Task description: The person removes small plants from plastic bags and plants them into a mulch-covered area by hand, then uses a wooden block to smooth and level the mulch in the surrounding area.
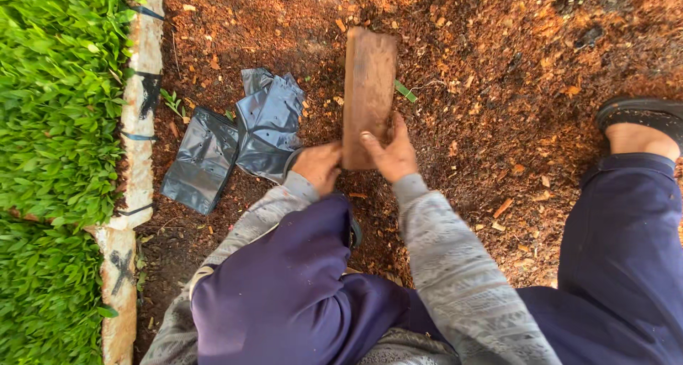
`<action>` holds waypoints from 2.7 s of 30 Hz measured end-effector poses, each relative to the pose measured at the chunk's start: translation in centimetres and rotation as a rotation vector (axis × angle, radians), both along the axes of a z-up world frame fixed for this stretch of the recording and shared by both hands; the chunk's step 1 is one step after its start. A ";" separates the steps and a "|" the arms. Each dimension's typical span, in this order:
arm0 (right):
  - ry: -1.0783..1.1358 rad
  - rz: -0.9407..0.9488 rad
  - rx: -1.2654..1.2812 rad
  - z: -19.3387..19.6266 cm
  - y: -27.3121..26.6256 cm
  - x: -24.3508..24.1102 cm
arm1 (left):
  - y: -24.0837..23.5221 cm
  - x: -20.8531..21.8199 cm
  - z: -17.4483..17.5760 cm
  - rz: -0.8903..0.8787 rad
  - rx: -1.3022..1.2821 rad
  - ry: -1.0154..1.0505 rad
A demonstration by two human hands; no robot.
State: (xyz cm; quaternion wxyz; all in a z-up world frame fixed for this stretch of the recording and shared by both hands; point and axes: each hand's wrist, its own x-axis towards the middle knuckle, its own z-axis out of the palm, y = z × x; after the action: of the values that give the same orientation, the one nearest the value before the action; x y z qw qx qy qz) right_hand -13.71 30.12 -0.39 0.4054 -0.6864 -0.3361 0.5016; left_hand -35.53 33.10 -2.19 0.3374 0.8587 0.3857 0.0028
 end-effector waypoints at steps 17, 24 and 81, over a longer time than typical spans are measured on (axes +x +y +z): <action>-0.541 0.416 -0.375 5.2 1.5 2.6 | 1.4 -10.1 -5.4 0.352 0.063 0.446; -0.596 0.707 -0.424 2.8 -1.4 -2.5 | 2.1 -12.0 -10.0 0.306 -0.079 0.542; -1.202 0.799 -0.538 16.2 0.5 20.8 | -6.7 -14.2 -1.0 0.548 0.142 -0.202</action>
State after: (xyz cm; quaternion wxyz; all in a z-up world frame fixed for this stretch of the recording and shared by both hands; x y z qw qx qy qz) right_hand 7.08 30.66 15.85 -0.2398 -0.7423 -0.5874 0.2155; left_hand -49.78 26.45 -3.21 0.2997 0.7393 0.5666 0.2062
